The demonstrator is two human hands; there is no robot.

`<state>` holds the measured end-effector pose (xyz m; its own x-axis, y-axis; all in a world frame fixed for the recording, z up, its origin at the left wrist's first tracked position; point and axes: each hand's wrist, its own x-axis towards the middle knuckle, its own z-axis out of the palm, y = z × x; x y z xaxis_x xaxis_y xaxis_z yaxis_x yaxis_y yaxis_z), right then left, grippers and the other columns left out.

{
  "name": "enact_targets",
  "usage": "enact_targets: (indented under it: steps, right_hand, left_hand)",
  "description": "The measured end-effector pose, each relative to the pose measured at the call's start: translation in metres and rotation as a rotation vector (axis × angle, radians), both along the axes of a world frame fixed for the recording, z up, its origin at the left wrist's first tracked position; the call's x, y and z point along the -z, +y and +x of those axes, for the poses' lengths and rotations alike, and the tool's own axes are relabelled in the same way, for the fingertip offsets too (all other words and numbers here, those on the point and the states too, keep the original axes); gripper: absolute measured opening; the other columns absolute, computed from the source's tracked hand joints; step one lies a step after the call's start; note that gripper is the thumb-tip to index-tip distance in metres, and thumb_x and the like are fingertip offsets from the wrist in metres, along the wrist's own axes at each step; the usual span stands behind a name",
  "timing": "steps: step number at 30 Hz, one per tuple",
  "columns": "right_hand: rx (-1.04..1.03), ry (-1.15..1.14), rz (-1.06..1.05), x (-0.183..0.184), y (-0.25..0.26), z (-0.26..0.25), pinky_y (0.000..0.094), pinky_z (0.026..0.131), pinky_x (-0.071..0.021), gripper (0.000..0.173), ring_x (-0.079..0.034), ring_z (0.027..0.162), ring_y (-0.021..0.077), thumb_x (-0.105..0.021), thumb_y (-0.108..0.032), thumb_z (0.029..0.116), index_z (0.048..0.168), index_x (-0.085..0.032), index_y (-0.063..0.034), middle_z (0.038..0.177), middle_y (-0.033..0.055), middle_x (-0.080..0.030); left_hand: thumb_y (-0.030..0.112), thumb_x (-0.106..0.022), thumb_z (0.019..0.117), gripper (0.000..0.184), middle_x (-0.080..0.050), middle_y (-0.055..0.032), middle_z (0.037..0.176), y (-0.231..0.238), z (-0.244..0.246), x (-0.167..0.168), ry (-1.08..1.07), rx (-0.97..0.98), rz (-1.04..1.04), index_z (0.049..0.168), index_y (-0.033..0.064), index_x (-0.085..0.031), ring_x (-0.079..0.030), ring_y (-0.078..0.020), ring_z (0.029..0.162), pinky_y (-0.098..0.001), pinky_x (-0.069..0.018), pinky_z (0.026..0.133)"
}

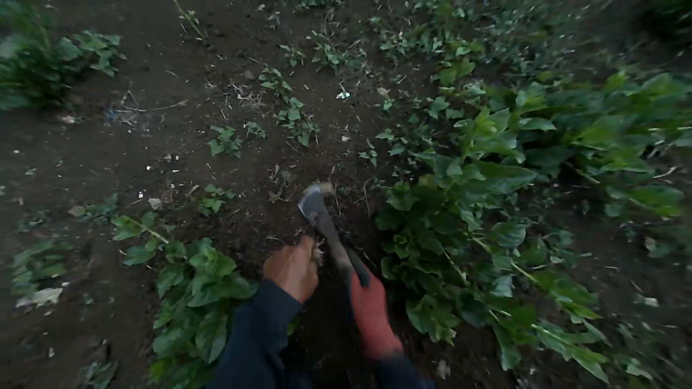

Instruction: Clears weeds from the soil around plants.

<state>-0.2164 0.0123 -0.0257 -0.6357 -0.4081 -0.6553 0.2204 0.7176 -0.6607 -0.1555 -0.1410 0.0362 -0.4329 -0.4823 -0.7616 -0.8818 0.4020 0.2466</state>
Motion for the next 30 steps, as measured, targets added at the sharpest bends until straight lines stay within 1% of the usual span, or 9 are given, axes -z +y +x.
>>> enact_targets:
  steps: [3, 6, 9, 10, 12, 15, 18, 25, 30]
  right_hand:
    - [-0.171, -0.011, 0.09, 0.026, -0.094, -0.031, 0.0538, 0.107, -0.0452, 0.045, -0.062, 0.124, 0.0347, -0.049, -0.027, 0.1079, 0.15, -0.052, -0.0115, 0.132, 0.0206, -0.065]
    - [-0.162, -0.009, 0.069, 0.019, -0.072, -0.021, 0.0533, 0.105, -0.0482, 0.047, -0.064, 0.121, 0.0331, -0.05, -0.027, 0.1073, 0.152, -0.05, -0.013, 0.131, 0.0199, -0.066]
    - [0.059, -0.044, -0.058, -0.007, 0.009, 0.015, 0.0413, 0.073, -0.0604, 0.043, -0.07, 0.081, 0.0204, -0.052, -0.02, 0.1062, 0.148, -0.054, -0.0113, 0.108, 0.0136, -0.072]
    - [0.159, -0.075, -0.078, -0.021, 0.034, 0.026, 0.0382, 0.063, -0.0599, 0.044, -0.068, 0.069, 0.0177, -0.05, -0.018, 0.1064, 0.149, -0.053, -0.0103, 0.099, 0.0125, -0.072]
    - [0.304, -0.098, -0.072, -0.037, 0.06, 0.036, 0.0368, 0.056, -0.0591, 0.046, -0.065, 0.061, 0.0167, -0.047, -0.017, 0.1071, 0.152, -0.048, -0.0091, 0.09, 0.0117, -0.07]
    - [0.318, -0.032, -0.009, 0.0, 0.011, 0.004, 0.0436, 0.065, -0.0578, 0.042, -0.066, 0.071, 0.0225, -0.05, -0.024, 0.1077, 0.147, -0.054, -0.0107, 0.098, 0.0152, -0.07]
    - [0.302, -0.114, -0.021, 0.023, -0.049, -0.033, 0.0403, 0.058, -0.0565, 0.045, -0.064, 0.065, 0.0218, -0.046, -0.03, 0.1098, 0.152, -0.049, -0.0168, 0.098, 0.0147, -0.067]
    - [0.439, -0.157, -0.056, -0.049, 0.078, 0.057, 0.0349, 0.056, -0.0593, 0.049, -0.066, 0.061, 0.0155, -0.045, -0.018, 0.1073, 0.155, -0.042, -0.0072, 0.089, 0.0107, -0.07]
    - [0.741, -0.221, -0.048, -0.014, -0.001, 0.026, 0.0317, 0.043, -0.051, 0.043, -0.06, 0.052, 0.0167, -0.045, -0.032, 0.1103, 0.15, -0.049, -0.0148, 0.082, 0.0103, -0.066]
  left_hand:
    - [0.019, -0.052, 0.1041, 0.038, -0.071, -0.0203, 0.121, -0.017, -0.035, 0.003, 0.046, -0.064, -0.182, 0.141, 0.0131, -0.058, -0.069, -0.0413, 0.111, -0.0619, -0.0523, 0.092]
    - [0.017, -0.059, 0.1007, 0.052, -0.046, -0.0113, 0.159, -0.064, -0.076, 0.059, 0.105, -0.153, -0.343, 0.152, 0.0157, -0.049, -0.067, -0.0424, 0.115, -0.0643, -0.053, 0.091]
    - [0.017, -0.068, 0.0943, 0.086, -0.006, -0.0098, 0.175, -0.111, -0.087, 0.127, 0.005, -0.181, -0.365, 0.166, 0.0144, -0.021, -0.065, -0.0476, 0.116, -0.0659, -0.0536, 0.089]
    - [0.02, -0.069, 0.0949, 0.087, -0.009, -0.0143, 0.174, -0.116, -0.083, 0.141, -0.053, -0.189, -0.367, 0.166, 0.0137, -0.019, -0.065, -0.048, 0.116, -0.0646, -0.0543, 0.089]
    - [0.018, -0.064, 0.0989, 0.066, -0.035, -0.0255, 0.161, -0.113, -0.076, 0.151, -0.074, -0.202, -0.391, 0.158, 0.0129, -0.037, -0.064, -0.0512, 0.112, -0.0662, -0.0539, 0.087]
    - [0.018, -0.059, 0.102, 0.047, -0.051, -0.0275, 0.147, -0.096, -0.067, 0.147, -0.109, -0.178, -0.369, 0.148, 0.0166, -0.049, -0.065, -0.0503, 0.112, -0.065, -0.0551, 0.086]
    - [0.023, -0.059, 0.1014, 0.052, -0.051, -0.0265, 0.148, -0.08, -0.058, 0.137, -0.134, -0.162, -0.289, 0.152, 0.0192, -0.047, -0.063, -0.0487, 0.119, -0.0648, -0.0529, 0.092]
    - [0.025, -0.061, 0.0991, 0.065, -0.047, -0.0238, 0.153, -0.067, -0.042, 0.141, -0.16, -0.247, -0.268, 0.158, 0.0187, -0.035, -0.064, -0.0453, 0.12, -0.062, -0.0529, 0.095]
    - [0.026, -0.056, 0.1022, 0.059, -0.046, -0.0204, 0.155, -0.068, -0.042, 0.139, -0.174, -0.268, -0.261, 0.158, 0.0207, -0.036, -0.064, -0.0427, 0.122, -0.0601, -0.0527, 0.097]
